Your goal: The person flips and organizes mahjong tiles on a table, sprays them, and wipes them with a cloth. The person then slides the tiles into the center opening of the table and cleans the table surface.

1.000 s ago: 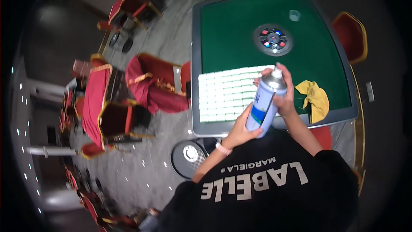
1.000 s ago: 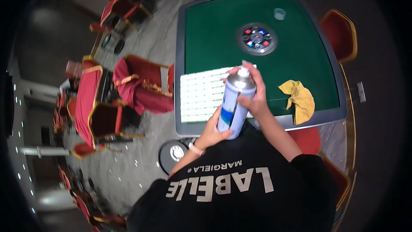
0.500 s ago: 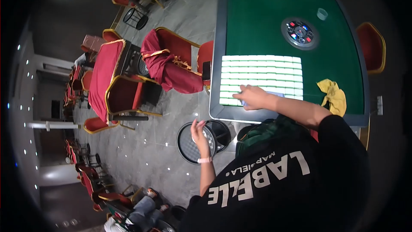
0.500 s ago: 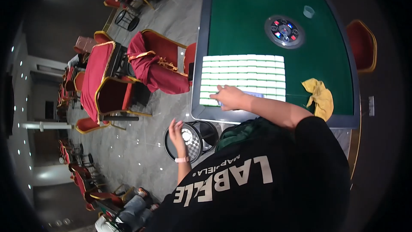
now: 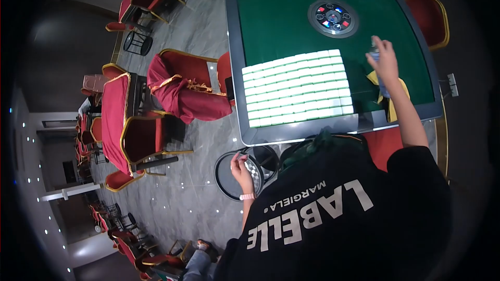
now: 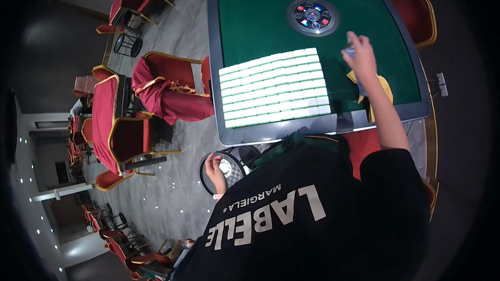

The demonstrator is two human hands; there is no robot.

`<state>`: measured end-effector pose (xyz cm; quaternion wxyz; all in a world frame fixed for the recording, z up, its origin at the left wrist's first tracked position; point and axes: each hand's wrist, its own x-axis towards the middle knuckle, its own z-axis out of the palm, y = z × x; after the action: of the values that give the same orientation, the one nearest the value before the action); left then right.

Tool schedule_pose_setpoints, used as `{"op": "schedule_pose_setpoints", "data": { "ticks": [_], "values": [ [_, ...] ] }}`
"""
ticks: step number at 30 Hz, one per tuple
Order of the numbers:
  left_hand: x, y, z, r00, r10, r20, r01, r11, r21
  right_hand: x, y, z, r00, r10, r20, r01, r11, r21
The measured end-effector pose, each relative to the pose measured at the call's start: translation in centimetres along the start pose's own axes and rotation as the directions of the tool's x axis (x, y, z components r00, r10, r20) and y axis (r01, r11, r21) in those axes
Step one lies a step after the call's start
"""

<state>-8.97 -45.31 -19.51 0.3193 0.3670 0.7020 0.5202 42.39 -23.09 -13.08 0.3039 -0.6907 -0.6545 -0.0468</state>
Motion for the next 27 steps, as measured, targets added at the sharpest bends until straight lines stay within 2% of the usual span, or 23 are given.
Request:
{"op": "schedule_pose_setpoints", "data": {
  "ticks": [1, 3, 7, 12, 15, 16, 19, 21, 23, 25, 27],
  "values": [
    [0.5, 0.1, 0.6, 0.999, 0.016, 0.044, -0.017, 0.999, 0.028, 0.3, 0.4, -1.4, 0.997, 0.05, -0.05, -0.048, 0.998, 0.034],
    [1.8, 0.3, 2.0, 0.99, 0.045, 0.132, -0.056, 0.995, 0.083, 0.8, 2.3, -2.0, 0.974, 0.063, -0.216, -0.046, 0.995, 0.085],
    [3.1, 4.2, 5.0, 0.952, 0.059, 0.299, -0.144, 0.952, 0.27, 1.1, 4.1, -1.2, 0.931, 0.171, -0.323, -0.129, 0.98, 0.149],
    [3.3, 4.6, 6.7, 0.939, 0.131, 0.319, -0.238, 0.916, 0.324, -1.5, 7.9, 3.8, 0.909, 0.322, -0.263, -0.286, 0.944, 0.166],
    [2.8, 1.9, 6.2, 0.957, 0.083, 0.277, -0.188, 0.905, 0.38, -0.9, 7.9, 3.6, 0.891, 0.276, -0.36, -0.193, 0.949, 0.25],
    [2.4, 1.3, 6.1, 0.958, 0.054, 0.28, -0.155, 0.923, 0.353, -1.3, 8.1, 3.5, 0.908, 0.24, -0.344, -0.163, 0.957, 0.24],
    [1.1, 1.7, 5.6, 0.96, -0.052, 0.274, -0.074, 0.899, 0.432, -4.2, 7.3, 1.4, 0.908, 0.142, -0.394, -0.168, 0.985, -0.033],
    [0.3, 1.1, 5.0, 0.969, -0.03, 0.247, -0.093, 0.878, 0.47, -8.5, 6.6, 1.6, 0.931, 0.3, -0.207, -0.342, 0.916, -0.211],
    [0.0, -1.1, 4.2, 0.979, -0.03, 0.2, -0.065, 0.891, 0.45, -13.5, 6.2, 2.7, 0.955, 0.295, -0.027, -0.281, 0.876, -0.393],
    [-0.4, -1.7, 4.0, 0.985, -0.07, 0.16, -0.006, 0.902, 0.431, -16.2, 5.3, 2.8, 0.916, 0.378, 0.134, -0.253, 0.803, -0.539],
    [-0.1, -3.4, 3.7, 0.985, -0.069, 0.16, -0.009, 0.896, 0.445, -16.7, 7.9, 4.4, 0.941, 0.327, 0.088, -0.255, 0.855, -0.451]
  ]
}}
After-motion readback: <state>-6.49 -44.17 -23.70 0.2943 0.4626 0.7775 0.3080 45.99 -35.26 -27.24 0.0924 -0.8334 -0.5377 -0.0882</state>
